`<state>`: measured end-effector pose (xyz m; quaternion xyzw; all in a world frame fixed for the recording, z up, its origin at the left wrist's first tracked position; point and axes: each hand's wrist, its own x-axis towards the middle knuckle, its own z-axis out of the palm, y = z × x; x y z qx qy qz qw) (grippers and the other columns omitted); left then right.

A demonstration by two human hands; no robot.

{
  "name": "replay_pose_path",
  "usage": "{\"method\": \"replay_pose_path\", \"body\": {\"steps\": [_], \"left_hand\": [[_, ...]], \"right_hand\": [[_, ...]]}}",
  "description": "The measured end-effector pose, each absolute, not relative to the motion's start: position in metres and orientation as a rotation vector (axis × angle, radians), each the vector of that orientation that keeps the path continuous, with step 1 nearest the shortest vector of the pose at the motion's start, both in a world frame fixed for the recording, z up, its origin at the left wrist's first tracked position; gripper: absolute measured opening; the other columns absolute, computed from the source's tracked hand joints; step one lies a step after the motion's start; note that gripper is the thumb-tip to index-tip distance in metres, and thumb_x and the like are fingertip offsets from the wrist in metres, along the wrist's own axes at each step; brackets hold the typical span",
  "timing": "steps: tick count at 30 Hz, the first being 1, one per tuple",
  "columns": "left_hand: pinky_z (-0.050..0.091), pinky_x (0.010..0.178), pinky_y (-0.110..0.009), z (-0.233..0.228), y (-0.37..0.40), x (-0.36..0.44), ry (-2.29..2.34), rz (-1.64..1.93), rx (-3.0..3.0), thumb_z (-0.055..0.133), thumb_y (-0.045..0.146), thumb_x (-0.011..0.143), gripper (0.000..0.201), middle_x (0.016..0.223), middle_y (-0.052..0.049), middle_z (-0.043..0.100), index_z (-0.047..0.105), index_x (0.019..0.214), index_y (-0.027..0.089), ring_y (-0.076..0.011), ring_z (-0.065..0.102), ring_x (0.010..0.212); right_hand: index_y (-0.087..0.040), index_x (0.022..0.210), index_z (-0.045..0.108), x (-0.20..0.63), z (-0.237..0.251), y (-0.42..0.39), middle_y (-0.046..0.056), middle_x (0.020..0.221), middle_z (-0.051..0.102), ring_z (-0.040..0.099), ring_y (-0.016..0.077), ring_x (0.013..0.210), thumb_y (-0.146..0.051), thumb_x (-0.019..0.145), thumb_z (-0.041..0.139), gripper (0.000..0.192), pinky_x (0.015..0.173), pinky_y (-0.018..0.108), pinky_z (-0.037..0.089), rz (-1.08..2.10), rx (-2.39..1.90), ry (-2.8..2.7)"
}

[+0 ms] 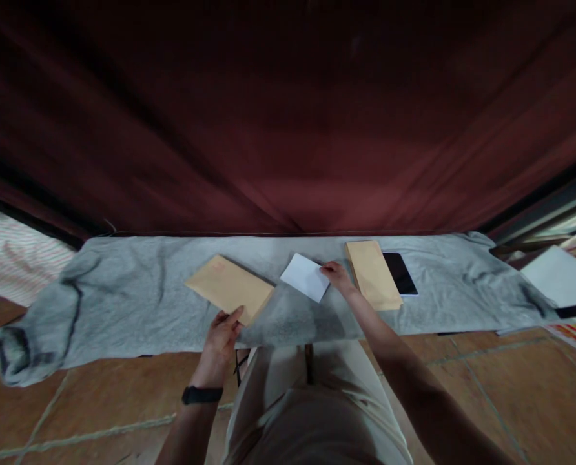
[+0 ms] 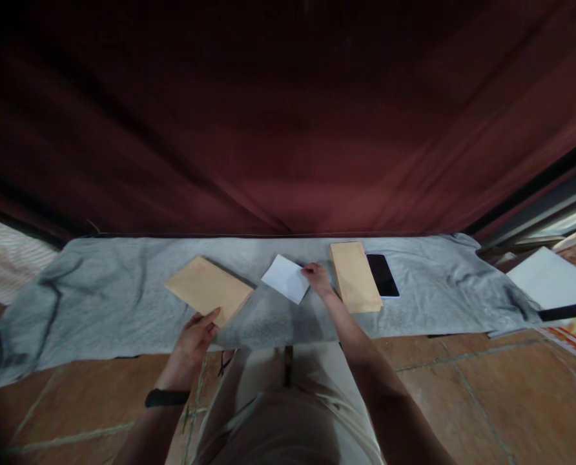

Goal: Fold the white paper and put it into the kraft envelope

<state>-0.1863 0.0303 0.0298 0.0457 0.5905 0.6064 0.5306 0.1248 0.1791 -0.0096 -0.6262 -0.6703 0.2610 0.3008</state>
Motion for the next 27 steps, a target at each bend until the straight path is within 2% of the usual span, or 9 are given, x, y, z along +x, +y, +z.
{"method": "replay_pose_path", "body": {"steps": [4,7,9,12,15,18,21,25,27], "left_hand": [[0.052,0.056,-0.021,0.024,0.030,-0.156,1.363,1.402,0.180,0.086,0.012,0.055,0.028,0.075,0.002,0.075,0.067,0.076,0.017,-0.0122,0.069,0.063],[0.054,0.062,-0.024,0.017,0.032,-0.139,1.364,1.391,0.220,0.087,0.018,0.057,0.028,0.076,0.000,0.075,0.065,0.074,0.018,-0.0154,0.072,0.069],[0.055,0.065,-0.025,0.013,0.033,-0.131,1.364,1.400,0.236,0.087,0.020,0.057,0.029,0.078,-0.001,0.077,0.065,0.077,0.018,-0.0171,0.074,0.074],[0.056,0.066,-0.026,0.010,0.032,-0.122,1.360,1.399,0.250,0.089,0.024,0.056,0.036,0.086,-0.003,0.078,0.068,0.085,0.018,-0.0179,0.075,0.077],[0.057,0.072,-0.029,0.011,0.028,-0.112,1.329,1.406,0.275,0.091,0.028,0.055,0.046,0.097,-0.006,0.079,0.070,0.096,0.018,-0.0204,0.075,0.086],[0.058,0.081,-0.032,0.013,0.022,-0.105,1.281,1.431,0.322,0.091,0.034,0.059,0.050,0.106,-0.007,0.079,0.071,0.103,0.019,-0.0217,0.074,0.095],[0.058,0.078,-0.034,0.015,0.010,-0.108,1.298,1.291,0.370,0.089,0.044,0.064,0.045,0.097,-0.008,0.079,0.072,0.096,0.018,-0.0213,0.075,0.086],[0.057,0.064,-0.035,0.019,-0.018,-0.123,1.399,0.885,0.773,0.077,0.057,0.077,0.039,0.071,-0.008,0.073,0.070,0.076,0.019,-0.0225,0.071,0.064],[0.059,0.075,-0.040,0.024,-0.026,-0.130,1.549,0.873,1.186,0.071,0.054,0.084,0.033,0.079,-0.010,0.075,0.072,0.081,0.021,-0.0267,0.073,0.077]], "right_hand": [[-0.017,0.105,0.073,0.134,-0.004,0.166,0.011,0.104,0.073,0.065,0.0247,0.100,-0.017,0.088,0.051,0.028,0.093,0.037,0.049,0.551,-1.738,-1.699],[-0.017,0.118,0.069,0.118,-0.003,0.137,0.015,0.122,0.068,0.059,0.0293,0.118,-0.021,0.091,0.051,0.032,0.106,0.046,0.045,0.485,-1.605,-1.692],[-0.020,0.118,0.069,0.098,-0.007,0.114,0.012,0.117,0.070,0.065,0.0257,0.109,-0.029,0.096,0.048,0.031,0.098,0.041,0.053,0.746,-1.495,-1.633],[-0.023,0.114,0.068,0.063,-0.015,0.085,0.008,0.109,0.074,0.071,0.0204,0.087,-0.044,0.100,0.043,0.035,0.074,0.033,0.060,1.375,-1.334,-1.442],[-0.021,0.108,0.068,0.038,-0.018,0.075,0.006,0.099,0.074,0.071,0.0188,0.078,-0.043,0.095,0.051,0.030,0.067,0.030,0.059,1.620,-1.278,-1.277],[-0.023,0.107,0.067,0.032,-0.015,0.078,0.003,0.095,0.074,0.071,0.0185,0.077,-0.034,0.090,0.052,0.025,0.067,0.030,0.060,1.662,-1.279,-1.226],[-0.022,0.101,0.068,0.039,-0.013,0.083,0.002,0.091,0.074,0.069,0.0183,0.075,-0.026,0.084,0.050,0.025,0.067,0.029,0.058,1.650,-1.299,-1.214],[-0.020,0.089,0.070,0.055,-0.019,0.086,0.002,0.085,0.073,0.066,0.0189,0.078,-0.022,0.080,0.048,0.024,0.070,0.028,0.054,1.365,-1.414,-1.425],[-0.021,0.088,0.070,0.060,-0.024,0.084,0.002,0.084,0.073,0.066,0.0194,0.080,-0.021,0.081,0.046,0.025,0.075,0.029,0.054,1.207,-1.466,-1.514]]}}
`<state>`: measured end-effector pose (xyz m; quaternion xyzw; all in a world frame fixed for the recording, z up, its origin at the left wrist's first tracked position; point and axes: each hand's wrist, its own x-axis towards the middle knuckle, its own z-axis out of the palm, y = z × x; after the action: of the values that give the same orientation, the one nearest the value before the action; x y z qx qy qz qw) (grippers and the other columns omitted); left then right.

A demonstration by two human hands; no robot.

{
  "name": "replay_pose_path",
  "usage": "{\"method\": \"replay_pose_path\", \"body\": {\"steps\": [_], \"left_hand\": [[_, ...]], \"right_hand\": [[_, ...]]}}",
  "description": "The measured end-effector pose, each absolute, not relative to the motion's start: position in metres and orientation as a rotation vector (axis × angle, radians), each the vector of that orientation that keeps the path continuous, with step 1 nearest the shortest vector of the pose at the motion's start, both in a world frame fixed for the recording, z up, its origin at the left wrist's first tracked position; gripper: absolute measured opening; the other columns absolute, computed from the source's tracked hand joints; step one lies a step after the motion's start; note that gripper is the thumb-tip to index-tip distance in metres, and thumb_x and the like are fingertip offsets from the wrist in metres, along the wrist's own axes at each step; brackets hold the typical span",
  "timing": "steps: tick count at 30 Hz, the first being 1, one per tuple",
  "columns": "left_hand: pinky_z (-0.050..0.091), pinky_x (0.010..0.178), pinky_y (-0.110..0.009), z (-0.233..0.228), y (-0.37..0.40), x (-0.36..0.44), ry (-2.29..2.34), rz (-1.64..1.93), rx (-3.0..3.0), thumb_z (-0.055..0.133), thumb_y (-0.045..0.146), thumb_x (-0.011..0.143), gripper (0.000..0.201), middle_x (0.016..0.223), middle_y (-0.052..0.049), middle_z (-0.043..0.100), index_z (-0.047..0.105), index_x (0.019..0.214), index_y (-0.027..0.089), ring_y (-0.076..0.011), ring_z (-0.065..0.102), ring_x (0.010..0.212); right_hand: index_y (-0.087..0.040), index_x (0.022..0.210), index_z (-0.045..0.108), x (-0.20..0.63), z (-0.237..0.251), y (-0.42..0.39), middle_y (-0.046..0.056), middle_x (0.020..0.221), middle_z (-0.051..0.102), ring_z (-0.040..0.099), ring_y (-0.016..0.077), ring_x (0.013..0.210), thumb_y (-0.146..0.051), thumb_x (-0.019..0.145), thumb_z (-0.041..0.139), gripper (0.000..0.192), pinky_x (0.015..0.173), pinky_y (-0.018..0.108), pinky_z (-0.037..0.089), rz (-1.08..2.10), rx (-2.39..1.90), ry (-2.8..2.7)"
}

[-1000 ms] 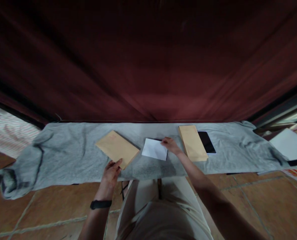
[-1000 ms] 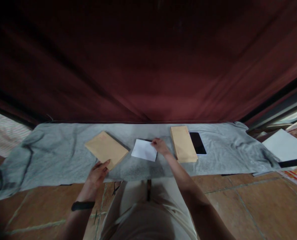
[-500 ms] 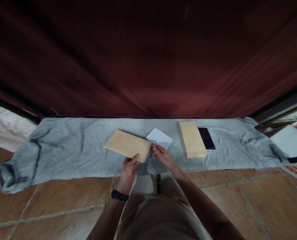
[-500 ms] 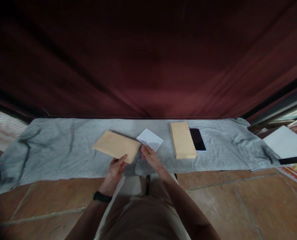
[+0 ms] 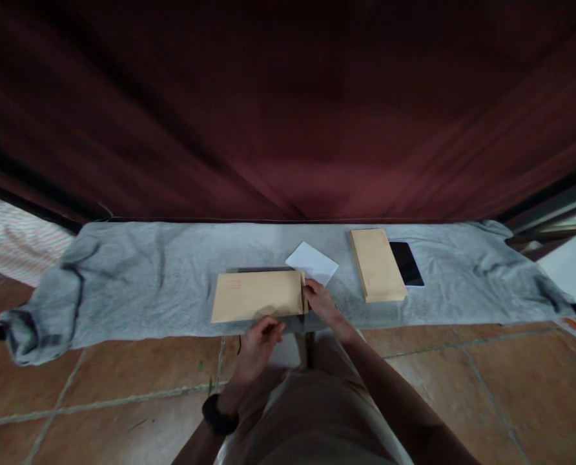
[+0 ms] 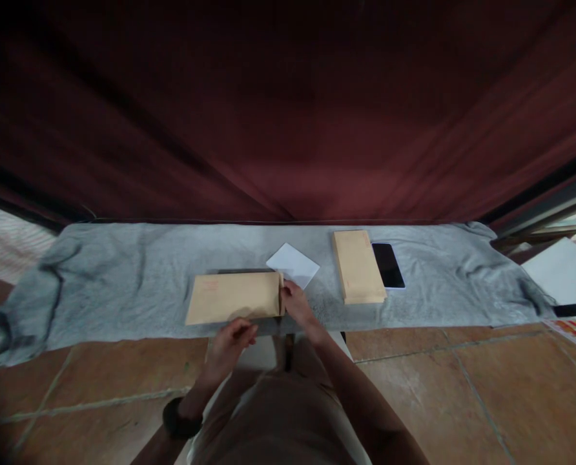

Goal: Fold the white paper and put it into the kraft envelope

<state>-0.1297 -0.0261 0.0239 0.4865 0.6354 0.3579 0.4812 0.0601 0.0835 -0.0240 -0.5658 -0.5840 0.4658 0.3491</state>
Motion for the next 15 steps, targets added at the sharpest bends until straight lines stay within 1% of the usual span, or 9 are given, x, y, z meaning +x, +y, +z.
{"method": "replay_pose_path", "body": {"steps": [1,2,3,4,5,7,9,11,15], "left_hand": [[0.057,0.088,-0.044,0.027,-0.026,-0.132,1.618,0.884,1.422,0.069,0.050,0.086,0.029,0.095,-0.012,0.077,0.074,0.091,0.022,-0.0298,0.074,0.094],[0.051,0.103,-0.048,0.030,-0.023,-0.134,1.672,0.883,1.657,0.069,0.046,0.087,0.031,0.116,-0.014,0.075,0.074,0.107,0.023,-0.0325,0.068,0.116],[0.039,0.115,-0.052,0.032,-0.017,-0.137,1.691,0.834,1.877,0.071,0.043,0.086,0.043,0.139,-0.015,0.064,0.069,0.125,0.024,-0.0344,0.054,0.136],[0.028,0.122,-0.056,0.033,-0.008,-0.139,1.705,0.736,2.052,0.074,0.040,0.084,0.060,0.157,-0.015,0.047,0.059,0.141,0.025,-0.0357,0.037,0.150],[0.019,0.124,-0.060,0.034,0.002,-0.141,1.731,0.630,2.171,0.078,0.040,0.080,0.078,0.166,-0.017,0.032,0.049,0.150,0.024,-0.0378,0.024,0.155],[0.013,0.122,-0.066,0.032,0.023,-0.147,1.721,0.423,2.294,0.084,0.043,0.073,0.103,0.170,-0.021,0.015,0.032,0.160,0.022,-0.0410,0.013,0.157],[0.010,0.122,-0.067,0.030,0.039,-0.153,1.680,0.277,2.329,0.086,0.045,0.068,0.117,0.170,-0.023,0.010,0.022,0.163,0.021,-0.0416,0.010,0.157],[0.009,0.122,-0.067,0.029,0.050,-0.156,1.625,0.183,2.339,0.086,0.046,0.065,0.122,0.170,-0.023,0.012,0.018,0.164,0.023,-0.0416,0.010,0.157],[0.006,0.123,-0.066,0.034,0.055,-0.157,1.547,0.120,2.377,0.085,0.044,0.063,0.122,0.165,-0.021,0.029,0.018,0.164,0.025,-0.0409,0.021,0.155]], "right_hand": [[-0.022,0.088,0.070,0.061,-0.026,0.082,0.002,0.083,0.073,0.065,0.0195,0.081,-0.021,0.082,0.046,0.025,0.077,0.030,0.053,1.156,-1.481,-1.542],[-0.023,0.088,0.070,0.062,-0.028,0.081,0.002,0.083,0.073,0.065,0.0195,0.081,-0.021,0.082,0.045,0.025,0.078,0.030,0.053,1.123,-1.487,-1.563],[-0.023,0.089,0.070,0.061,-0.029,0.079,0.002,0.084,0.073,0.065,0.0196,0.081,-0.021,0.083,0.045,0.026,0.079,0.030,0.053,1.106,-1.487,-1.575],[-0.023,0.090,0.070,0.061,-0.029,0.078,0.003,0.086,0.074,0.066,0.0198,0.082,-0.022,0.083,0.044,0.026,0.080,0.031,0.053,1.100,-1.481,-1.580],[-0.023,0.091,0.069,0.061,-0.029,0.077,0.003,0.088,0.074,0.066,0.0200,0.083,-0.022,0.084,0.044,0.026,0.081,0.031,0.053,1.097,-1.472,-1.582],[-0.023,0.092,0.069,0.062,-0.029,0.076,0.004,0.091,0.075,0.067,0.0207,0.085,-0.023,0.085,0.043,0.027,0.083,0.033,0.054,1.089,-1.460,-1.574],[-0.023,0.093,0.069,0.064,-0.030,0.075,0.004,0.093,0.075,0.067,0.0212,0.087,-0.023,0.085,0.044,0.027,0.084,0.034,0.054,1.094,-1.459,-1.555],[-0.023,0.092,0.069,0.067,-0.031,0.075,0.004,0.093,0.075,0.068,0.0214,0.088,-0.022,0.085,0.044,0.026,0.084,0.034,0.054,1.106,-1.466,-1.546],[-0.022,0.094,0.068,0.070,-0.032,0.072,0.004,0.093,0.074,0.068,0.0210,0.087,-0.021,0.086,0.044,0.025,0.083,0.033,0.055,1.121,-1.493,-1.569]]}}
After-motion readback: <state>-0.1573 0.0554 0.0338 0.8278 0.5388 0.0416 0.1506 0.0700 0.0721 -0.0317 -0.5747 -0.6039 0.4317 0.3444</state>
